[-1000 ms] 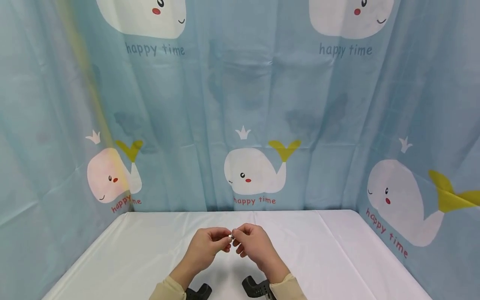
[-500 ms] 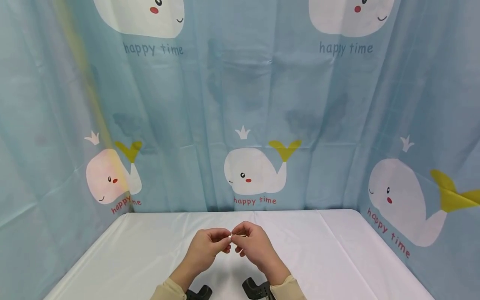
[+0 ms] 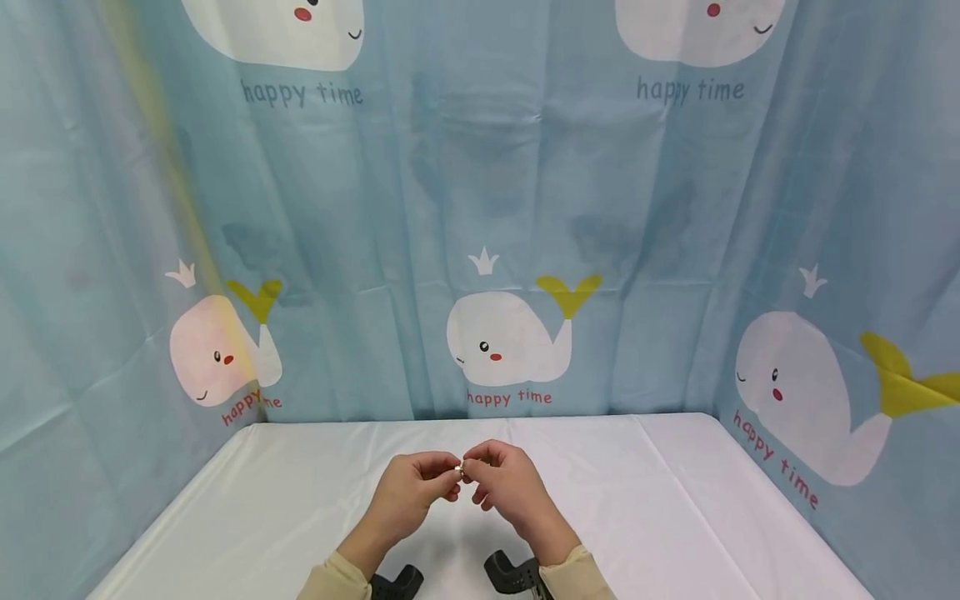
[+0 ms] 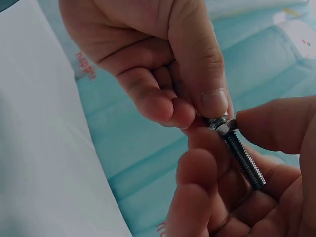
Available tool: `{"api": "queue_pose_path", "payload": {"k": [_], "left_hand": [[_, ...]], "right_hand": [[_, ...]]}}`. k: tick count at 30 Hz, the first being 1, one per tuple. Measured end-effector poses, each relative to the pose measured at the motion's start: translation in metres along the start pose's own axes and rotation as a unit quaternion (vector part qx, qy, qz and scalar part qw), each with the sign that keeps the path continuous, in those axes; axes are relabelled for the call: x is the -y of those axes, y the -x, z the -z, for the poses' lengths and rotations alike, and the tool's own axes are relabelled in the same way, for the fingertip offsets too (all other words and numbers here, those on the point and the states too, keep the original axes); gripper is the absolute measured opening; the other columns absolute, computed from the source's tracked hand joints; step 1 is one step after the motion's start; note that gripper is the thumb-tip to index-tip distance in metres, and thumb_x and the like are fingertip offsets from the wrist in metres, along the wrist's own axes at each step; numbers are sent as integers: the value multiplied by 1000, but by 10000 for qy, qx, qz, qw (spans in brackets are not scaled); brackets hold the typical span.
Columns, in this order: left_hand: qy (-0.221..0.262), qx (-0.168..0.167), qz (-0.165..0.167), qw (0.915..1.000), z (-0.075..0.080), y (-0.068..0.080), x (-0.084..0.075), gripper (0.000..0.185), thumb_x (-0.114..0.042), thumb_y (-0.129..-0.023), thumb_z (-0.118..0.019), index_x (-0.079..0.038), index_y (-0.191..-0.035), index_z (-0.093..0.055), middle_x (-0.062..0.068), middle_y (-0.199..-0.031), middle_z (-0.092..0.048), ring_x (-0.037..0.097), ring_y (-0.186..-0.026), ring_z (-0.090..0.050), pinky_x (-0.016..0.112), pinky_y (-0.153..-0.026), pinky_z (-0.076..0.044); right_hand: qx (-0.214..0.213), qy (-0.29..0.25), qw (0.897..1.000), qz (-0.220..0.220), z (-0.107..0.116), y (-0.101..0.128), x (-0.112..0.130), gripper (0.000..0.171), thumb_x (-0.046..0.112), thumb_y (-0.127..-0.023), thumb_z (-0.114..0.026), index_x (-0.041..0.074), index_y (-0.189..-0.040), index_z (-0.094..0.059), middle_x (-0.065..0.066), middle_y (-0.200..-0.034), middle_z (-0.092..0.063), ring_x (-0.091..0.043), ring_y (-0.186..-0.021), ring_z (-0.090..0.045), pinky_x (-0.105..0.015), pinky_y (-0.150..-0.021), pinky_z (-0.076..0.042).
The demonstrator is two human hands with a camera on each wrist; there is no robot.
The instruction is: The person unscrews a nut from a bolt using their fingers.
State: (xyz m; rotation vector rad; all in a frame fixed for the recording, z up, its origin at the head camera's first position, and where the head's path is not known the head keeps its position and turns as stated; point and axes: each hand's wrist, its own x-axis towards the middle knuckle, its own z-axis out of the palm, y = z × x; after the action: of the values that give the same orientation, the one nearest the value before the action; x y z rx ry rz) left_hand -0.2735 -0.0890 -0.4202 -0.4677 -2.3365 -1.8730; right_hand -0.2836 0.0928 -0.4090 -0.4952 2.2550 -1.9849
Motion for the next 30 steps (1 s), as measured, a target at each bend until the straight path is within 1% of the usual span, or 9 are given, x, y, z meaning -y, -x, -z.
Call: {"api": "queue_pose_path", "payload": {"k": [3,7,10,13,17,19,22,26,30], "left_hand": [[2,24,-6,10000,0,0,-1,7,-12,-93,-72,-7,-96,-75,7,-84,-71,21,-72,-69,30,-70,-59],[6,-14,-11,10000,1,0,-2,7,-10,-93,-71,-6,-97,-75,7,-86,-72,21,-73,-69,29,-70,-59],[-17,-60,-4,10000,2,0,-2,9,-11,-93,-71,-5,-99,-75,4,-87,-71,20,-73,-69,29,-71,-59],[-24,-47,3,10000,2,0,-2,9,-12,-93,-71,-6,-98,-75,5,-87,-72,21,-73,-69,29,-71,-59],[-31,-32,10,10000,1,0,-3,8,-11,-93,-71,-7,-97,-75,4,-85,-71,21,-73,-69,30,-71,-59],[-50,-41,13,10000,1,1,-4,7,-11,-93,-71,-6,-98,-75,4,-85,-71,21,-73,-69,30,-71,-59],[-67,-51,46,10000,1,1,-5,8,-11,-93,-71,-6,-98,-75,3,-85,-71,20,-73,-69,30,-72,-59],[0,7,54,10000,1,2,-5,8,-11,-93,-71,-6,-98,-75,6,-86,-71,21,-73,-69,30,-71,-59],[-57,-6,12,10000,0,1,-4,7,-11,-93,-71,-7,-97,-75,4,-85,-71,21,-73,-69,30,-71,-59]], "right_hand": [[72,-17,10000,-32,0,0,2,16,15,-95,-65,1,-100,-67,-11,-87,-66,-21,-63,-58,-30,-55,-52],[84,53,9999,13,0,1,4,17,9,-91,-64,2,-106,-67,-10,-94,-67,-24,-68,-63,-32,-58,-54],[94,70,9999,-30,0,1,6,19,16,-94,-64,2,-106,-67,-10,-91,-68,-24,-65,-64,-33,-57,-55],[84,140,9999,-42,0,1,6,19,21,-97,-64,2,-100,-67,-11,-85,-67,-23,-62,-61,-32,-55,-54],[2,267,9996,122,0,0,5,10,10,-93,-65,3,-99,-65,-12,-90,-65,-24,-69,-62,-33,-58,-53],[-63,234,9996,160,-1,1,6,14,8,-90,-65,3,-104,-65,-11,-96,-65,-25,-72,-63,-35,-59,-54],[-125,113,9998,75,-1,2,6,19,14,-93,-65,2,-108,-64,-12,-96,-66,-25,-69,-62,-34,-58,-54],[-52,128,9999,10,0,4,6,23,24,-98,-64,2,-103,-66,-11,-87,-66,-22,-64,-60,-32,-56,-54],[8,294,9995,138,2,4,6,17,20,-97,-66,4,-101,-67,-11,-90,-66,-23,-68,-61,-33,-58,-53]]}}
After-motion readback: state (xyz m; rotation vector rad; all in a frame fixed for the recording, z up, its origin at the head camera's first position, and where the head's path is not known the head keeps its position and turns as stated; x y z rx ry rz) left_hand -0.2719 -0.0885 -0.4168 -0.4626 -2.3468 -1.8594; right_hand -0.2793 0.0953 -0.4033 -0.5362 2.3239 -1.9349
